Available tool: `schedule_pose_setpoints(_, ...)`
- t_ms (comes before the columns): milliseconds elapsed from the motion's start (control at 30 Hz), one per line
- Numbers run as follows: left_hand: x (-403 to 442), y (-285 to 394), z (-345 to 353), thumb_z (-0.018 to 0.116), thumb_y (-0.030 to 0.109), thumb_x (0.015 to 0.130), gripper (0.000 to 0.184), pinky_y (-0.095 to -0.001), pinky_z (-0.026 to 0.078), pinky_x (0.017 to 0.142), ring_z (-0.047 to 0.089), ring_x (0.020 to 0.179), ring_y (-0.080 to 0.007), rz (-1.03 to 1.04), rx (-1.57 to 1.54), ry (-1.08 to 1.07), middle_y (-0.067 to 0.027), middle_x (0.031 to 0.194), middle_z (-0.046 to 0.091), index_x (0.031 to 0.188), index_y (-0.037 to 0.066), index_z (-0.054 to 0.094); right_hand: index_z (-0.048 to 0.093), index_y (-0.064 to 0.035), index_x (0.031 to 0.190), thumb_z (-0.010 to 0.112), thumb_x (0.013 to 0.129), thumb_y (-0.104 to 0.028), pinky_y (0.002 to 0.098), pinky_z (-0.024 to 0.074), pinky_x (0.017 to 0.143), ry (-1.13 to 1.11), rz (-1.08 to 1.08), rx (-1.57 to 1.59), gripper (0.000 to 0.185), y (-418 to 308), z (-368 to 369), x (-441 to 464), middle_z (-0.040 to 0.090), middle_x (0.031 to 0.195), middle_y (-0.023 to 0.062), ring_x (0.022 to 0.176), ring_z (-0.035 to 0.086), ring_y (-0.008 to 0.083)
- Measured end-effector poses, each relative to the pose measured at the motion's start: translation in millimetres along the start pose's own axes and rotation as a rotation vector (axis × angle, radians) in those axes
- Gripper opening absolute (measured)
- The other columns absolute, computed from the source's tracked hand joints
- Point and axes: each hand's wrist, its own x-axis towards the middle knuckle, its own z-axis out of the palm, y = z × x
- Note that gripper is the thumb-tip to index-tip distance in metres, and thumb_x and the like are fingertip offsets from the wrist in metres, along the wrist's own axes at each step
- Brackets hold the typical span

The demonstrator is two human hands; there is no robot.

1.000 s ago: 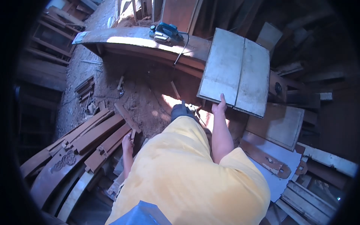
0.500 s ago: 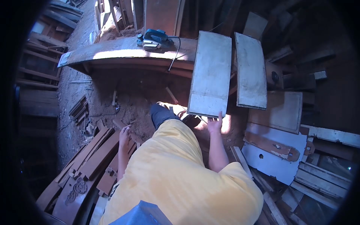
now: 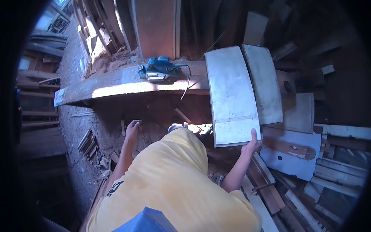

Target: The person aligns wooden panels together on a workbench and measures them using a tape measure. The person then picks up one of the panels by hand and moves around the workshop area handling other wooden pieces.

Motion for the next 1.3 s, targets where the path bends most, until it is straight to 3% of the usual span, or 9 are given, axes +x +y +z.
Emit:
schedule_pose_setpoints(100, 52.8, 45.2, 6.6, 0.057, 0.02, 0.1, 0.023, -0.0257, 0.047, 0.07, 0.059, 0.075, -0.0091, 0.152, -0.005, -0.119, -0.0018, 0.086, 0.067, 0.115, 0.005, 0.068, 0.064, 0.0054, 0.114, 0.079, 0.082, -0.013, 0.0409, 0.0556, 0.085, -0.039, -0.163, -0.138, 0.04, -60.6, 36.9, -13.7, 0.068, 0.112, 0.0191, 0.099, 0.069, 0.0271)
schedule_pose_setpoints(167, 79.4, 90.9, 22.1, 0.059, 0.025, 0.1, 0.025, -0.0261, 0.046, 0.072, 0.059, 0.076, -0.0099, 0.228, 0.072, -0.198, -0.0026, 0.081, 0.065, 0.113, 0.004, 0.068, 0.067, 0.0058, 0.104, 0.082, 0.08, -0.016, 0.0367, 0.0549, 0.08, -0.025, -0.598, -0.78, 0.036, -104.2, 85.8, -43.5, 0.071, 0.103, 0.0176, 0.089, 0.071, 0.0238)
schedule_pose_setpoints(300, 70.1, 232.9, 87.2, 0.053, 0.05, 0.101, 0.049, -0.0266, 0.046, 0.073, 0.059, 0.082, -0.0111, 0.45, 0.046, -0.405, -0.0016, 0.089, 0.065, 0.117, 0.006, 0.066, 0.07, 0.0005, 0.101, 0.084, 0.078, -0.013, 0.0349, 0.0558, 0.075, -0.31, -0.841, -0.776, 0.03, -133.7, 163.6, -100.0, 0.074, 0.097, 0.0134, 0.082, 0.073, 0.0241)
schedule_pose_setpoints(400, 62.5, 317.3, 132.3, 0.055, 0.067, 0.093, 0.069, -0.0259, 0.041, 0.061, 0.053, 0.072, -0.0113, 0.202, -0.038, -0.668, -0.0061, 0.089, 0.064, 0.121, 0.004, 0.064, 0.07, 0.0004, 0.103, 0.083, 0.077, -0.009, 0.0379, 0.0563, 0.076, -0.443, -0.963, -0.825, 0.031, -124.5, 189.1, -129.3, 0.073, 0.099, 0.0156, 0.086, 0.073, 0.0293)
schedule_pose_setpoints(700, 93.6, 314.4, 148.4, 0.063, 0.032, 0.084, 0.036, -0.0306, 0.042, 0.053, 0.056, 0.061, -0.0159, 0.25, -0.168, -0.512, -0.0085, 0.075, 0.062, 0.09, -0.003, 0.069, 0.058, -0.0024, 0.079, 0.082, 0.074, -0.007, 0.0414, 0.0581, 0.074, -0.578, -1.393, -0.877, 0.025, -93.4, 232.4, -185.2, 0.073, 0.105, 0.0182, 0.082, 0.073, 0.0352)
schedule_pose_setpoints(933, 79.6, 326.8, -28.0, 0.061, 0.03, 0.086, 0.042, -0.0373, 0.052, 0.082, 0.065, 0.082, -0.0235, 0.445, -0.348, -0.051, -0.0144, 0.093, 0.068, 0.108, -0.005, 0.064, 0.061, -0.0029, 0.095, 0.077, 0.077, -0.004, 0.0404, 0.0602, 0.075, -0.854, -1.397, -0.476, 0.024, -60.9, 318.7, -209.7, 0.072, 0.11, 0.0221, 0.093, 0.074, 0.0375)
schedule_pose_setpoints(1000, 102.2, 308.8, -82.8, 0.062, 0.033, 0.084, 0.041, -0.0454, 0.052, 0.085, 0.067, 0.087, -0.039, 0.609, -0.268, 0.272, -0.0235, 0.09, 0.067, 0.101, -0.004, 0.065, 0.063, -0.0034, 0.11, 0.078, 0.077, -0.004, 0.0406, 0.0592, 0.075, -0.953, -1.38, -0.426, 0.036, -47.8, 363.7, -225.7, 0.071, 0.112, 0.0213, 0.092, 0.073, 0.0371)
schedule_pose_setpoints(1100, 124.7, 282.9, -188.1, 0.061, 0.035, 0.09, 0.038, -0.0391, 0.05, 0.088, 0.066, 0.092, -0.0287, 0.512, -0.073, 0.406, -0.017, 0.095, 0.065, 0.103, 0.0, 0.064, 0.063, -0.0028, 0.126, 0.078, 0.076, -0.006, 0.0401, 0.0576, 0.075, -1.103, -1.299, -0.574, 0.052, -31.8, 442.2, -268.3, 0.072, 0.108, 0.0197, 0.086, 0.072, 0.0368)
schedule_pose_setpoints(1300, 199.1, 213.0, -375.6, 0.065, 0.043, 0.085, 0.051, -0.0489, 0.054, 0.084, 0.068, 0.09, -0.0436, 0.257, 0.044, 0.928, -0.026, 0.096, 0.066, 0.104, -0.004, 0.062, 0.066, -0.0047, 0.106, 0.078, 0.076, -0.007, 0.0385, 0.0564, 0.073, -1.409, -0.962, -0.732, 0.032, 73.7, 609.4, -375.8, 0.073, 0.089, 0.0177, 0.081, 0.073, 0.0343)
